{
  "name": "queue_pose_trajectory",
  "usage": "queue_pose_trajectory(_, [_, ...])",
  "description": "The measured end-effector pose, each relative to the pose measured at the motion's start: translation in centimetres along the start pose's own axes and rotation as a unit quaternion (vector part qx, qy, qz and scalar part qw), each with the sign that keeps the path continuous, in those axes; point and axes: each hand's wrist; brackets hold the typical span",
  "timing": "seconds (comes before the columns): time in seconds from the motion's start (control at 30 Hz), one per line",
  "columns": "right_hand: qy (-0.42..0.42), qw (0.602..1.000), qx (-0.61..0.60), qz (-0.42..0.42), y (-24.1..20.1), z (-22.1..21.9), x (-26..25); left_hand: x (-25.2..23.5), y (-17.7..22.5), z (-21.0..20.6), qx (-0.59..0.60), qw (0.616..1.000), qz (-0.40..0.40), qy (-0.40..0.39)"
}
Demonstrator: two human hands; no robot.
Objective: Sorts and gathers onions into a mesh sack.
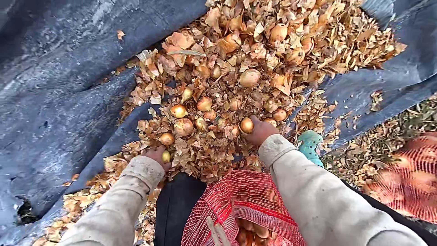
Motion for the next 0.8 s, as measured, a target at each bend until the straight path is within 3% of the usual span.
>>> queue_pose_trajectory(0.07, [-0.270, 0.961, -0.052, -0.031, 1.3, -3.5, -4.2, 0.8, -0.6, 0.4, 0.016, 0.997, -0.033, 0.070])
queue_pose_trajectory(0.13, [-0.358, 0.927, -0.093, -0.058, 2.3, -4.8, -6.3, 1.4, -1.6, 0.4, 0.051, 0.975, -0.084, 0.201])
queue_pose_trajectory(0.2, [-0.322, 0.934, -0.147, -0.039, 3.2, -4.0, -5.8, 1.6, -2.1, 0.4, 0.069, 0.942, -0.162, 0.285])
queue_pose_trajectory(0.27, [-0.288, 0.942, -0.173, 0.022, 3.6, -2.7, -4.8, 0.9, -1.1, 0.7, 0.061, 0.944, -0.204, 0.253])
queue_pose_trajectory(0.4, [-0.332, 0.922, -0.132, 0.147, 2.1, -2.2, -3.1, -2.4, 2.4, 0.2, 0.022, 0.980, -0.155, 0.125])
queue_pose_trajectory(0.53, [-0.414, 0.893, -0.030, 0.175, -1.8, -3.6, -2.8, -3.5, 2.5, -0.4, 0.079, 0.972, -0.135, 0.176])
queue_pose_trajectory(0.63, [-0.403, 0.889, -0.067, 0.209, -2.4, -3.9, -2.1, -1.9, 1.8, -0.7, 0.179, 0.921, -0.206, 0.277])
queue_pose_trajectory(0.7, [-0.326, 0.902, -0.117, 0.257, -1.8, 0.6, -0.6, 0.3, 2.2, -0.5, 0.254, 0.876, -0.275, 0.305])
queue_pose_trajectory(0.73, [-0.457, 0.871, 0.021, 0.179, -4.2, 7.5, -1.0, 1.5, 3.1, -0.4, 0.294, 0.847, -0.315, 0.312])
queue_pose_trajectory(0.77, [-0.493, 0.853, 0.073, 0.152, -5.3, 10.7, -1.4, 2.8, 4.7, -0.6, 0.338, 0.814, -0.357, 0.309])
queue_pose_trajectory(0.8, [-0.464, 0.861, 0.036, 0.207, -3.7, 10.1, -2.0, 3.8, 6.7, -1.2, 0.398, 0.768, -0.414, 0.284])
Point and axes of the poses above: each hand's wrist, its own x-axis away from the middle knuckle, its own z-axis out of the back of the hand, y = z × x, and after that the axes turned 14 degrees about -z, right-handed
